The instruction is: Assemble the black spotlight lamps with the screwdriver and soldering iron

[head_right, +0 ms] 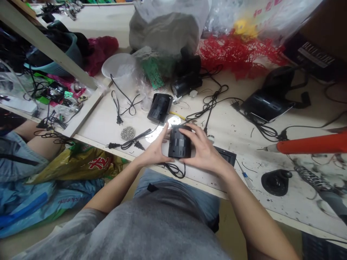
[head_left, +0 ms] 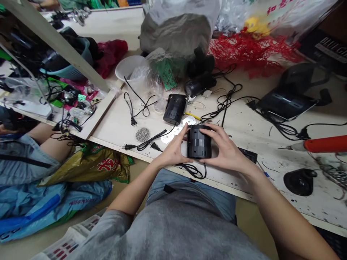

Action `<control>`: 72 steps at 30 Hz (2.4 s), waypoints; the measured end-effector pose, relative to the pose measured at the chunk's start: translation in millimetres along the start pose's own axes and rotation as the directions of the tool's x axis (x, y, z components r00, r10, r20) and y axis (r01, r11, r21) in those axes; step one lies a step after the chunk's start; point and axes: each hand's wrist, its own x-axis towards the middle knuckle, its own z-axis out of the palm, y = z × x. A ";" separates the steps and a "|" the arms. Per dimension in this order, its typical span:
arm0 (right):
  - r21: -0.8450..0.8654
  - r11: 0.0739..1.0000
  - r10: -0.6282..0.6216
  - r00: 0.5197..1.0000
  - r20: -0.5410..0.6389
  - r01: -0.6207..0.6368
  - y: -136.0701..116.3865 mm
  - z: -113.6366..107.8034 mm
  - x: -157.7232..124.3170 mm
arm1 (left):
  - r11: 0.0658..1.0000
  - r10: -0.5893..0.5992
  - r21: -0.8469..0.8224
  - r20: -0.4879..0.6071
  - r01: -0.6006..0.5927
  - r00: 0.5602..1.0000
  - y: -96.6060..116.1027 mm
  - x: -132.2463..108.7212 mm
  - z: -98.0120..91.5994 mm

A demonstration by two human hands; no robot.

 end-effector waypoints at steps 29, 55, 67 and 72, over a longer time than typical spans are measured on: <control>0.054 0.997 0.046 0.997 0.056 -0.049 -2.1 -0.7 -1.1 | 0.973 0.080 0.210 0.081 -0.095 0.993 -8.8 4.5 -0.8; 0.974 0.215 0.463 0.886 -0.035 -0.074 0.7 -20.3 -7.2 | 0.966 0.122 0.223 0.066 -0.134 0.990 -10.5 3.7 -1.1; 0.547 0.820 0.256 0.963 -0.085 -0.169 10.3 -12.1 -13.7 | 0.968 0.121 0.212 0.067 -0.133 0.990 -12.2 3.7 -1.1; -0.018 0.998 0.051 0.997 -0.053 -0.052 -2.2 -4.8 -8.7 | 0.975 0.116 0.182 0.069 -0.126 0.991 -11.0 3.6 -0.1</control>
